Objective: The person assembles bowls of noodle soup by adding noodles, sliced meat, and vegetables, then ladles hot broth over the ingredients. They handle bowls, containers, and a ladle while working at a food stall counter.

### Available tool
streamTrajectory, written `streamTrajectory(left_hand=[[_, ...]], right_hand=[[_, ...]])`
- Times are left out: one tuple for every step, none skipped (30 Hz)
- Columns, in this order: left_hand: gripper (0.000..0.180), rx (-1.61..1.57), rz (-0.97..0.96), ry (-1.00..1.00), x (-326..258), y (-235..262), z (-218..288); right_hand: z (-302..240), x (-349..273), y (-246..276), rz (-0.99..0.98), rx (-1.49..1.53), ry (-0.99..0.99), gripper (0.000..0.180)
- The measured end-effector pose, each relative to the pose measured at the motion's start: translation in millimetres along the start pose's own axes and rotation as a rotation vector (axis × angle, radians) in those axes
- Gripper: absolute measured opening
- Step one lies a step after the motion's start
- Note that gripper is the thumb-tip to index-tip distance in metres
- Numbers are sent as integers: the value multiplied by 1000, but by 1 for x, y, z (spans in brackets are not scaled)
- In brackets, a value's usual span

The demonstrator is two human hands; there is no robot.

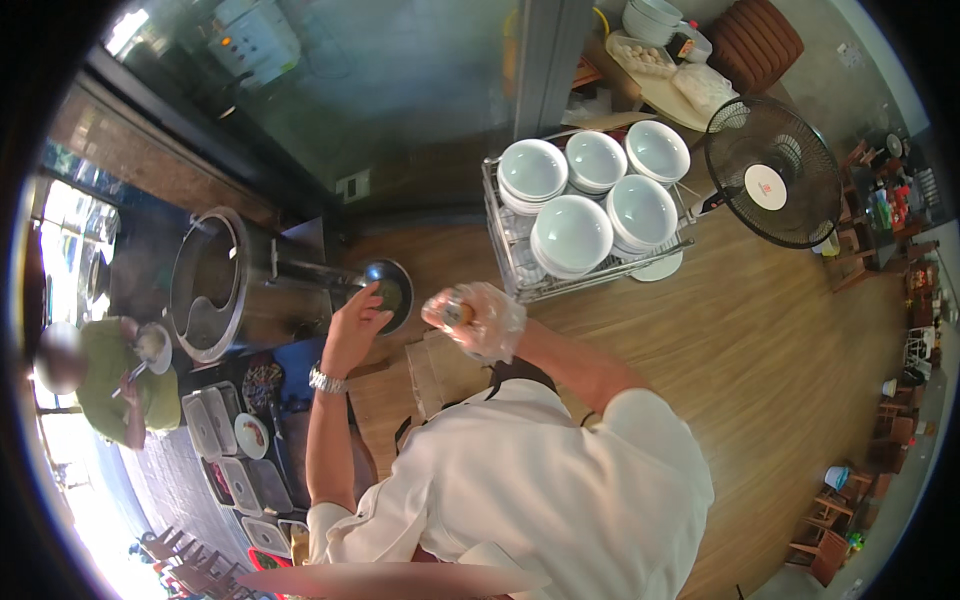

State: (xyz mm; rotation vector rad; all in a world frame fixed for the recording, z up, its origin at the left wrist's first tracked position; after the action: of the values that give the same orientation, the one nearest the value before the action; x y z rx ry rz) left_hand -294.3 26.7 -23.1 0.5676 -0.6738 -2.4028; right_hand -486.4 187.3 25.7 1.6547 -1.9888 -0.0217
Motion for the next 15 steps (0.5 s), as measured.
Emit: streamTrajectory(left_hand=[[58, 56, -4, -9, 30, -17, 9], [55, 111, -8, -14, 60, -37, 15], [53, 159, 0, -42, 91, -54, 22], [52, 224, -21, -22, 131, -74, 27], [54, 285, -43, 10, 168, -96, 30], [55, 320, -67, 37, 202, -116, 33], [56, 365, -109, 107, 240, -136, 36], [58, 436, -101, 120, 275, -153, 41], [59, 511, -107, 156, 302, -169, 45], [61, 552, -75, 165, 325, -181, 52], [63, 589, -41, 174, 345, -192, 59], [65, 646, -32, 150, 363, -201, 68], [61, 696, 34, 72, 375, -211, 81], [59, 675, 43, 0, 387, -221, 95], [56, 652, 33, -57, 398, -230, 107]], right_hand=[[1, -16, 24, 194, -60, 170, 17], [11, -31, 39, 211, -143, 130, 14], [17, -45, 56, 253, -211, 125, 12], [29, -53, 79, 245, -265, 102, 12], [46, -61, 100, 160, -181, 10, 12], [59, -74, 116, 37, -68, -119, 12], [72, -85, 130, -80, 43, -239, 14], [84, -92, 142, -69, 107, -305, 12], [90, -100, 153, -24, 129, -325, 10], [95, -107, 164, 12, 147, -357, 9], [101, -113, 177, 44, 164, -390, 7], [104, -126, 190, -40, 72, -505, 3], [106, -130, 201, 37, 86, -478, 3], [106, -135, 207, 93, 92, -473, 4], [106, -140, 213, 149, 98, -466, 4]])
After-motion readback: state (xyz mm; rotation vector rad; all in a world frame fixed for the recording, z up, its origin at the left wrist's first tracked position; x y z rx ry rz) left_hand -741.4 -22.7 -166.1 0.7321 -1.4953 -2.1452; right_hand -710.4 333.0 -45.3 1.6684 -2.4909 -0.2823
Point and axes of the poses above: each hand's wrist, its own x-axis towards the middle knuckle, its own y-axis out of the back of the hand, z = x × y, the point moved 5 cm from there along x, towards the middle knuckle, and after that the axes turned 6 degrees about -z, right-handed, at the moved point
